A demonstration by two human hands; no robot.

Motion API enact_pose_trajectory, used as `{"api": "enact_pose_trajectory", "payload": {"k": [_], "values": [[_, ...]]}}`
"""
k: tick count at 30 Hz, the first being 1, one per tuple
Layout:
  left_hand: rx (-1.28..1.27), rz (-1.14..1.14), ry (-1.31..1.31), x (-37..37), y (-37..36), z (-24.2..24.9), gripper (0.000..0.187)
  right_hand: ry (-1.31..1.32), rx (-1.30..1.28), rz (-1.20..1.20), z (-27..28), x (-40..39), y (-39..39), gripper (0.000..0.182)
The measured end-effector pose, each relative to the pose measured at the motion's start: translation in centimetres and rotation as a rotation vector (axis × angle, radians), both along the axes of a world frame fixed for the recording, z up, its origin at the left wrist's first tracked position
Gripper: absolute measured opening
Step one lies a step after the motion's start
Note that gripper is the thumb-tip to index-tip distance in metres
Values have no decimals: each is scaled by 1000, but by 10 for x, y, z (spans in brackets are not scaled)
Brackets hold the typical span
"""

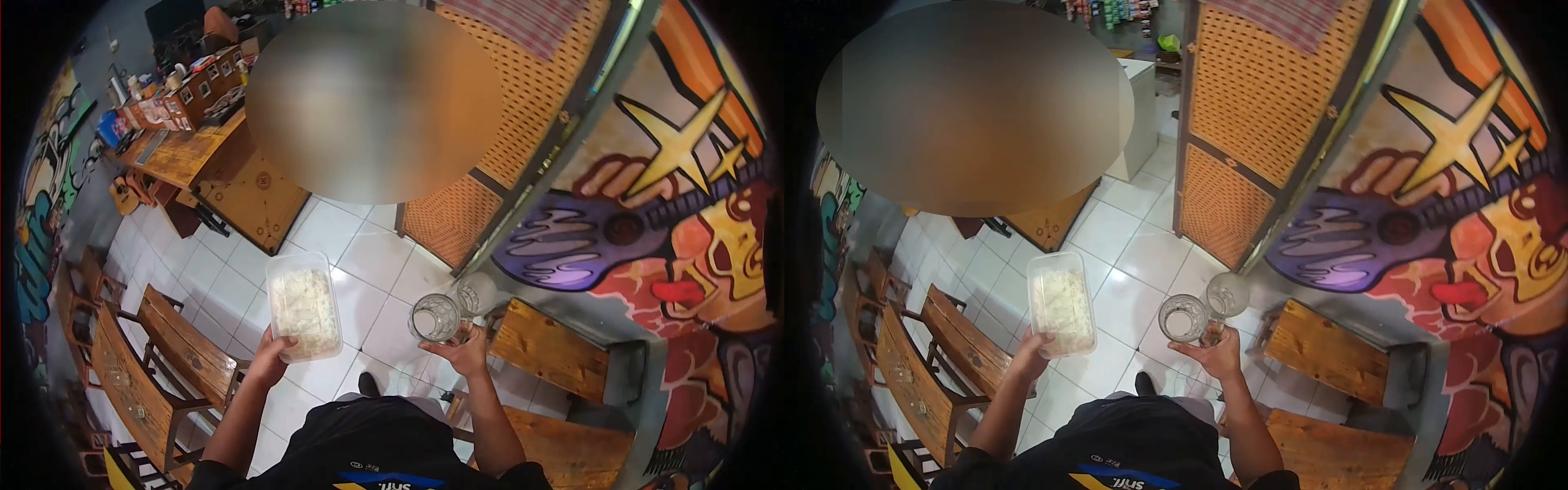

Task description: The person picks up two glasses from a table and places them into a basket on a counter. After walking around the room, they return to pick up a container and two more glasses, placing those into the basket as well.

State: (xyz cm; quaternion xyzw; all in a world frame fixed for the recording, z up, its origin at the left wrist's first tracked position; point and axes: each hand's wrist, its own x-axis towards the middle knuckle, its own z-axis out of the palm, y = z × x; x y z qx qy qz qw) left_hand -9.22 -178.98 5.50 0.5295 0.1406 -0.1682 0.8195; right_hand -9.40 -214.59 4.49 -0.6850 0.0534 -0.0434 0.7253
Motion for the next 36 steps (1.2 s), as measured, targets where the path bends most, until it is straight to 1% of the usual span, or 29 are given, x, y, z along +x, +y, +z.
{"api": "enact_pose_trajectory", "payload": {"k": [1,4,6,7,8,10,14,15,16,18,19,22,26,27,31,34,36], "values": [[8,61,15,8,1,6,68,6,-1,12,-2,13,5,33],[7,125,5,37,5,11,67,-23,1,86,-5,51,15,35],[-8,146,9,56,1,14,67,-53,-45,137,0,74,16,35],[-21,162,3,67,-2,15,67,-71,-57,170,-10,87,12,36],[-21,169,8,78,-5,17,67,-66,-57,178,2,101,12,36],[-20,192,-9,100,-15,19,69,-53,-186,217,32,129,10,35],[8,203,-20,145,-35,22,71,-74,-270,276,22,191,-15,32],[7,240,-5,156,-41,22,71,-49,-182,272,30,206,-16,32],[7,274,5,169,-45,23,71,-45,-176,274,29,221,-22,32],[2,281,-17,191,-53,25,72,-139,-230,339,29,255,-33,31],[-9,285,-32,201,-58,26,72,-53,-243,346,46,268,-34,31],[-28,335,-20,226,-67,33,74,-51,-242,368,36,310,-36,33],[-19,375,3,259,-56,29,76,-40,-258,370,33,361,-19,37],[-19,356,2,269,-48,27,78,-37,-214,374,28,375,-11,38],[37,346,3,318,-17,30,78,-58,-244,397,25,433,21,38],[46,282,-37,362,16,32,78,-35,-245,368,24,470,49,38],[60,329,-14,390,39,35,77,-93,-213,253,30,494,74,39]]}}
